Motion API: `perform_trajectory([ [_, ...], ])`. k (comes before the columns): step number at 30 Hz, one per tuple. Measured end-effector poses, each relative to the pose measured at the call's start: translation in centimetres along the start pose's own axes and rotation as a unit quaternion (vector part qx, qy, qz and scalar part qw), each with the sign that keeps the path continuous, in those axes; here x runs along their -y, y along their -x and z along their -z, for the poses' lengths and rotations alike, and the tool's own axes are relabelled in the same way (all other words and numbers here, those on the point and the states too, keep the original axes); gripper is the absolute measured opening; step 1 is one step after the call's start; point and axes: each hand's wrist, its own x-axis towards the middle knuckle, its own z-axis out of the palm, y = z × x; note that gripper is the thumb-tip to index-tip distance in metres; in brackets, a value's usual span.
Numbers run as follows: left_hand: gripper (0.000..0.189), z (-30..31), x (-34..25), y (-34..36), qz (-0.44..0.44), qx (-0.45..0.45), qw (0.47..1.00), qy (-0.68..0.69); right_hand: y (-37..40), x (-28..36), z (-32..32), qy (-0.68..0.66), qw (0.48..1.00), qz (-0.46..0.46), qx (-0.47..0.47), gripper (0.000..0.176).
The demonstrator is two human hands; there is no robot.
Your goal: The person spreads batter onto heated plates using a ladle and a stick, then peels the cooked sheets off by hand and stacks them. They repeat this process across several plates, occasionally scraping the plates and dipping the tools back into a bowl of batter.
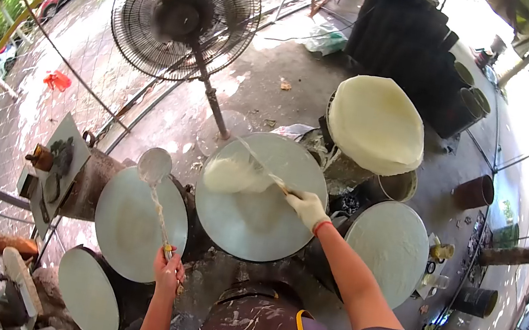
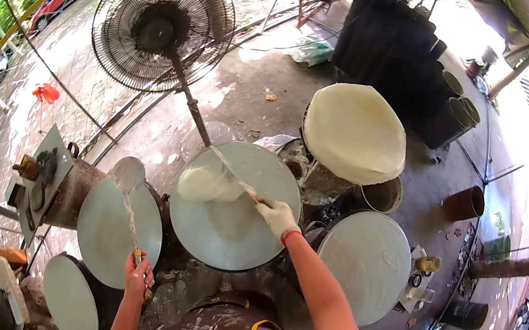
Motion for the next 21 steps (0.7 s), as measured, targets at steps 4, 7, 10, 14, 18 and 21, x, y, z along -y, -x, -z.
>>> perform_trajectory([
  [4,0.015,-1.1,1.5,2.5,0.008,-0.048,0.999,0.024,0.7,0.0,0.6,0.041,0.978,-0.133,0.156,0.033],
  [7,0.015,-1.3,1.9,3.4,-0.006,-0.071,0.997,0.026,1.5,-0.3,3.3,0.062,0.978,-0.101,0.171,0.034],
  [10,0.014,-1.6,2.8,4.5,-0.006,-0.093,0.996,0.012,-1.5,0.0,4.7,0.046,0.994,-0.054,0.083,0.033],
  [14,0.016,-3.0,4.2,6.0,-0.012,-0.119,0.991,-0.057,-4.0,3.8,0.6,0.147,0.976,-0.090,0.131,0.029],
  [18,0.022,-2.8,8.4,7.5,-0.112,-0.125,0.945,-0.280,-1.0,-0.3,3.4,0.159,0.928,-0.194,0.277,0.036],
  [21,0.029,-5.2,8.4,8.8,-0.107,-0.127,0.892,-0.421,1.5,0.2,8.0,0.083,0.961,-0.179,0.193,0.039],
])
